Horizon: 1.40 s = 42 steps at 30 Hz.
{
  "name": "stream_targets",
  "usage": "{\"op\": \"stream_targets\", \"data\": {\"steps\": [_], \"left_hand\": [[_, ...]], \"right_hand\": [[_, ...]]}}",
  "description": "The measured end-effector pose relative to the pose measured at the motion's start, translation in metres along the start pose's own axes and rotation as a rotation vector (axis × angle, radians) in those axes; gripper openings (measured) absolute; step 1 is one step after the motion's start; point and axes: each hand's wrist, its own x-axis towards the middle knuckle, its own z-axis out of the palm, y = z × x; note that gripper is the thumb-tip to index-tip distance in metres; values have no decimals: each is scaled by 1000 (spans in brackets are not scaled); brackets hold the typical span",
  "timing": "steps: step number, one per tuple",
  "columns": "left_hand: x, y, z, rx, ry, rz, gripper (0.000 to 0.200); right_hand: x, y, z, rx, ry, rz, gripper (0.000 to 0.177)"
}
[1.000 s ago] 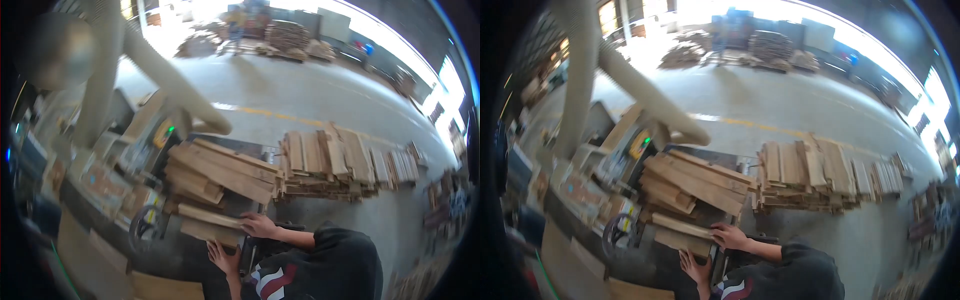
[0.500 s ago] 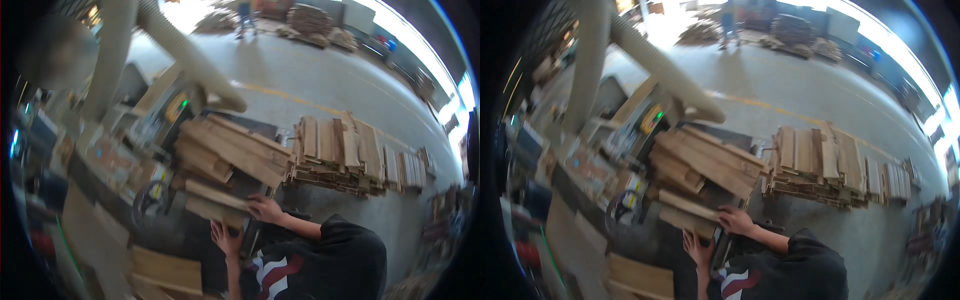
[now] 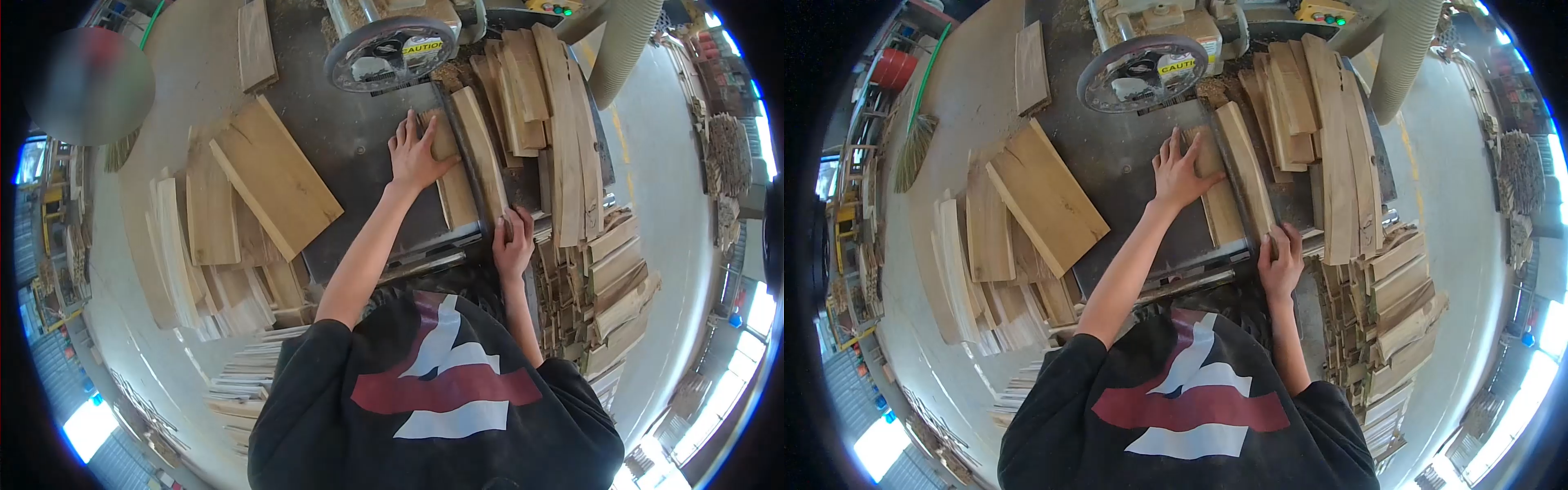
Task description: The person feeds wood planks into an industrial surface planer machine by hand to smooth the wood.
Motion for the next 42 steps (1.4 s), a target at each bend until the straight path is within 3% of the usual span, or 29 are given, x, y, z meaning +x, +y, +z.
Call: {"op": "stream_targets", "data": {"steps": [3,5,6,8,9,10,12,13,15,18,21,22,30,32,34,35,37,39,40,42], "left_hand": [[2,-2,4,15,-28,-15,101],[2,-3,1,-28,23,-10,103],[10,-3,2,-30,26,-15,103],[17,1,-4,-99,41,-187,97],[17,2,-2,-96,36,-204,97],[24,0,6,-178,142,-262,90],[25,-11,16,-258,270,-321,84],[22,-17,25,-331,333,-268,74],[17,-22,25,-404,411,-221,64],[-12,-18,15,-384,371,-254,54],[-32,-7,8,-298,138,-181,55],[-28,-8,13,-293,153,-200,52],[24,-21,5,-317,307,-400,48],[29,-29,2,-301,351,-431,39],[44,-31,10,-266,375,-408,30],[51,-39,25,-263,478,-368,25],[54,-44,16,-334,469,-319,26],[51,-44,6,-326,408,-284,32],[52,-51,18,-271,361,-254,31],[42,-57,16,-468,503,-157,28]], "right_hand": [[0,0,0,-8,10,-17,23],[4,-7,-4,145,206,-113,16],[9,-8,-6,144,202,-119,16],[15,-35,-16,435,-11,-19,13],[17,-44,-8,571,-154,159,15],[19,-52,1,578,-165,152,15],[26,-66,19,978,-512,990,41],[28,-69,32,976,-524,976,41],[31,-68,62,1092,-702,1226,62],[44,-65,93,944,-723,1164,62],[65,-56,118,1072,-703,1299,57],[63,-52,126,1143,-682,1385,56],[114,-42,164,1245,-775,1285,42],[127,-57,175,1234,-804,1244,38],[144,-82,179,1229,-652,1217,34],[151,-100,178,1149,-548,1282,32],[159,-100,194,968,-498,1244,37],[168,-65,207,1219,-683,1211,44],[180,-85,205,1158,-627,1316,44],[192,-83,216,1284,-600,1270,41]]}}
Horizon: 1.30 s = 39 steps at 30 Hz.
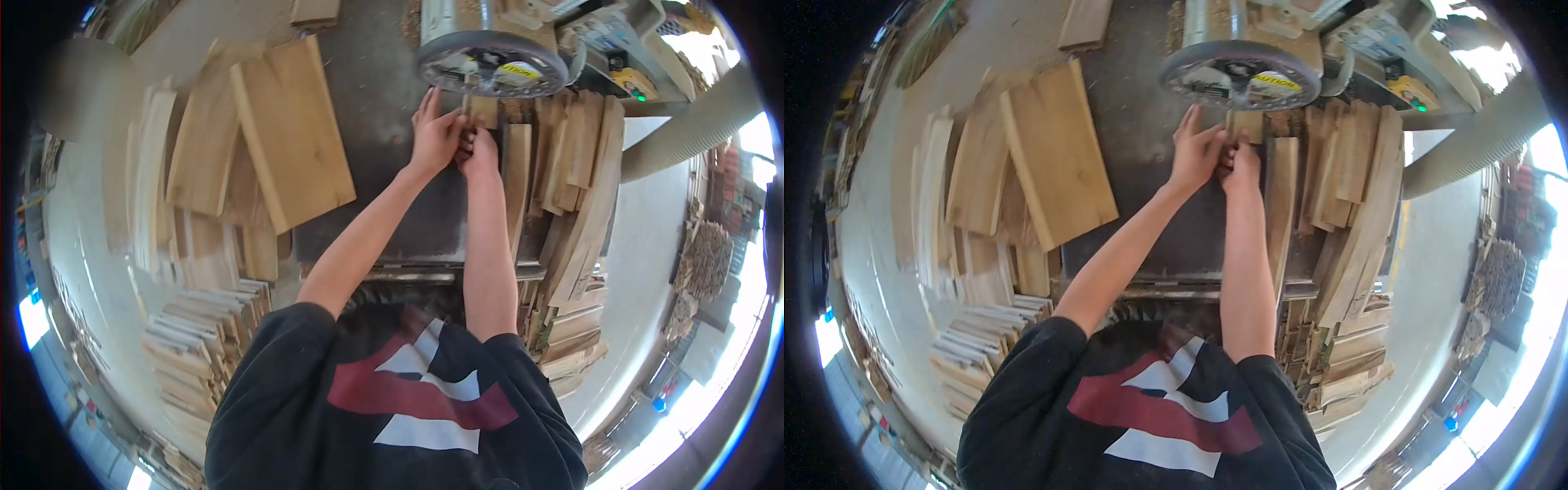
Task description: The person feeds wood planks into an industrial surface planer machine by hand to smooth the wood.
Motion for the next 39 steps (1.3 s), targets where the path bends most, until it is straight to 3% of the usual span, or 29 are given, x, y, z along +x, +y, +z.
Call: {"op": "stream_targets", "data": {"steps": [2,3,6,8,10,12,15,18,20,25,29,32,34,36,38,39], "left_hand": [[-3,-2,-10,-165,45,61,28],[-4,0,-14,-250,104,-16,27],[-3,9,-16,-435,186,-179,27],[-9,9,-19,-530,218,-264,26],[-14,-4,-25,-546,254,-322,24],[-24,-10,-38,-591,180,-297,18],[-32,-2,-64,-446,41,-154,13],[-31,7,-70,-326,-111,-45,11],[-27,13,-65,-278,-123,75,10],[-27,21,-70,-344,-177,2,8],[-28,23,-69,-294,-139,52,9],[-28,20,-65,-290,-88,-26,10],[-2,8,-58,-619,368,-350,12],[65,15,-83,-651,612,-295,14],[139,-1,-110,-407,694,-42,9],[175,-23,-123,-136,626,-50,21]], "right_hand": [[16,-6,11,-77,89,-97,40],[24,-4,21,-62,101,-107,40],[42,0,46,-167,239,-407,31],[27,1,37,-411,18,-568,32],[7,30,19,-704,-40,-761,33],[-51,47,-3,-958,-116,-843,30],[-95,89,-43,-1086,-135,-1211,16],[-114,95,-51,-1092,-144,-1167,17],[-120,88,-39,-985,-45,-995,17],[-114,92,-45,-1007,-64,-1043,21],[-111,93,-45,-1004,-57,-1110,22],[-110,96,-47,-1032,-110,-1134,21],[-107,97,-47,-1004,-57,-1151,14],[-101,98,-51,-983,-96,-1042,13],[-108,102,-57,-979,-95,-945,11],[-109,102,-53,-952,-93,-1029,11]]}}
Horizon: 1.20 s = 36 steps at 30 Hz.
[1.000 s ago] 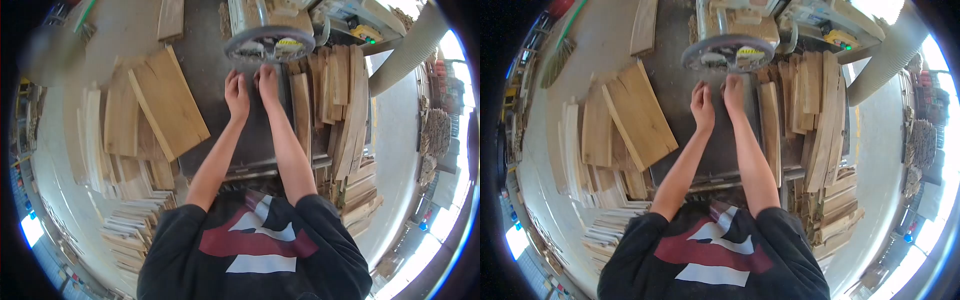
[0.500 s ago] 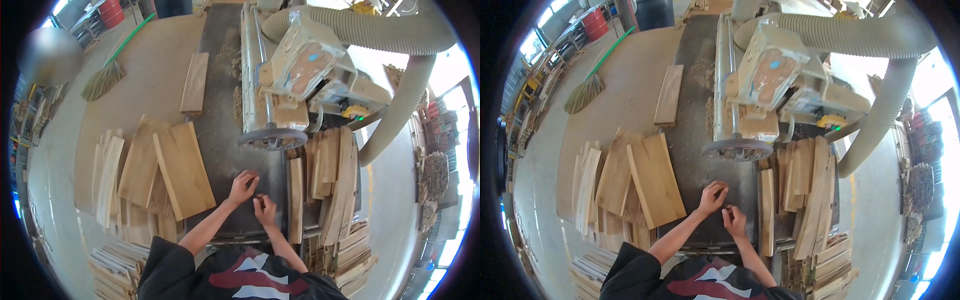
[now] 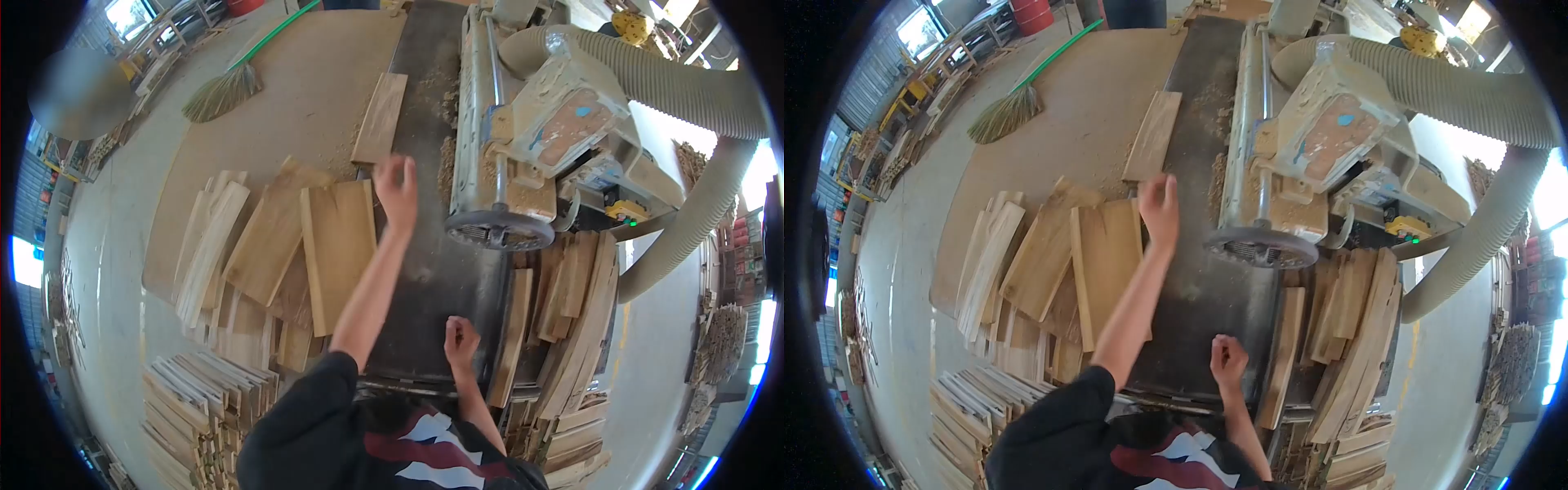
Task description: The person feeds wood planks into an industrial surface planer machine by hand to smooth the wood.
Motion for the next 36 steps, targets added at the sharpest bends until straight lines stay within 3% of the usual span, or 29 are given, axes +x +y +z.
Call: {"op": "stream_targets", "data": {"steps": [1,3,5,7,9,11,15,17,22,24,25,27,29,31,33,36], "left_hand": [[34,-17,8,247,-65,78,36],[82,-15,33,888,-148,-283,81],[120,-36,34,940,-481,-515,108],[122,-61,54,1140,-494,-544,105],[121,-99,65,1126,-587,-404,100],[103,-34,56,984,-699,-426,95],[40,-5,41,1032,-659,-341,92],[6,2,32,1104,-620,-189,93],[-93,51,-32,995,-810,-159,83],[-139,35,-62,899,-858,-134,77],[-152,62,-80,878,-934,-155,79],[-180,86,-115,729,-1056,-229,91],[-213,99,-148,838,-1115,-33,105],[-231,110,-175,844,-1150,18,105],[-244,101,-199,757,-1161,78,101],[-263,90,-223,585,-1197,185,94]], "right_hand": [[7,-3,2,4,55,-80,11],[9,-7,3,-4,64,-99,14],[10,-5,1,-14,54,-126,16],[10,-8,-2,-27,102,-142,16],[12,-11,-2,-19,44,-71,14],[13,-11,-2,-11,68,-61,14],[8,-11,-6,-13,21,-60,14],[11,-7,-4,-6,70,-102,14],[8,5,4,7,123,-58,17],[16,-2,0,234,94,261,29],[19,-11,-7,231,79,257,29],[16,-34,-25,173,-162,493,46],[-2,-27,-35,73,-237,441,49],[-17,-23,-47,-23,-305,396,53],[-44,-32,-66,-27,-399,542,52],[-85,-17,-79,-36,-337,584,42]]}}
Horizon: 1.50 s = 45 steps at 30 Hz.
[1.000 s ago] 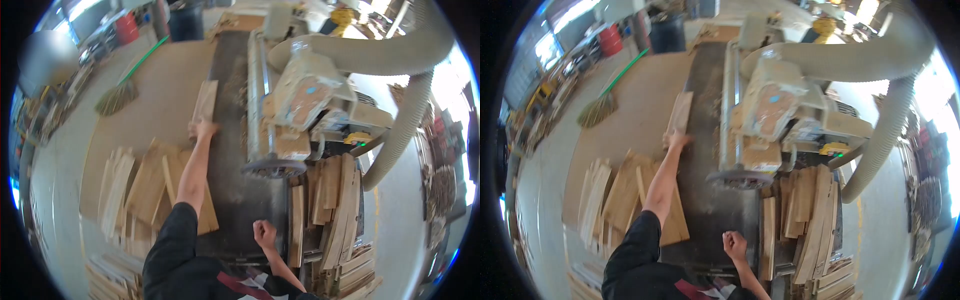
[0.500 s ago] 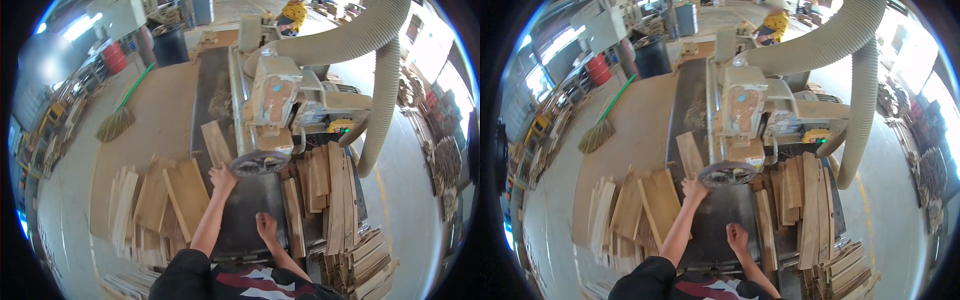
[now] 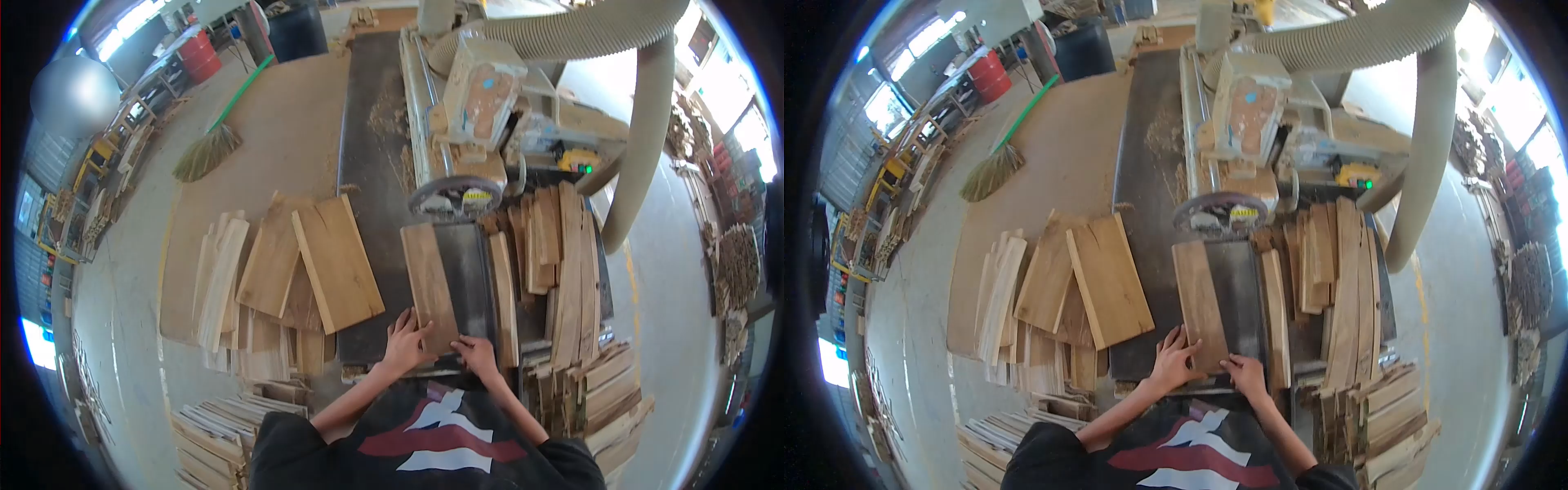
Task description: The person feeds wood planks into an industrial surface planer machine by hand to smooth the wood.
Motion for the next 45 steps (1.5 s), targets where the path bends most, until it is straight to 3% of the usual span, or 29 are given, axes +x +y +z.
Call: {"op": "stream_targets", "data": {"steps": [2,4,7,9,12,16,18,26,28,35,38,41,45], "left_hand": [[-6,0,1,-64,-9,122,91],[-2,0,6,-85,-39,188,90],[12,11,14,-115,-33,241,86],[24,16,29,-146,-31,280,85],[42,28,43,-186,10,288,82],[60,30,40,-183,-1,256,80],[68,27,40,-151,2,249,81],[140,3,20,-143,14,221,81],[154,-3,17,-129,-15,215,82],[203,-23,3,-189,91,249,79],[217,-25,4,-232,81,252,77],[198,-20,15,-292,289,198,69],[181,-13,33,-344,401,151,59]], "right_hand": [[-20,2,1,-3,53,1,37],[-38,0,0,-109,87,132,50],[-44,28,5,80,-29,410,62],[-41,34,6,460,-87,437,64],[-31,26,6,656,74,439,56],[-15,22,7,797,106,474,52],[-4,26,5,1014,-30,477,51],[68,-25,3,1103,12,459,48],[81,-39,7,1115,111,436,47],[131,-70,0,1061,140,364,45],[146,-83,15,920,405,268,45],[145,-81,8,960,347,299,44],[150,-77,7,954,331,363,44]]}}
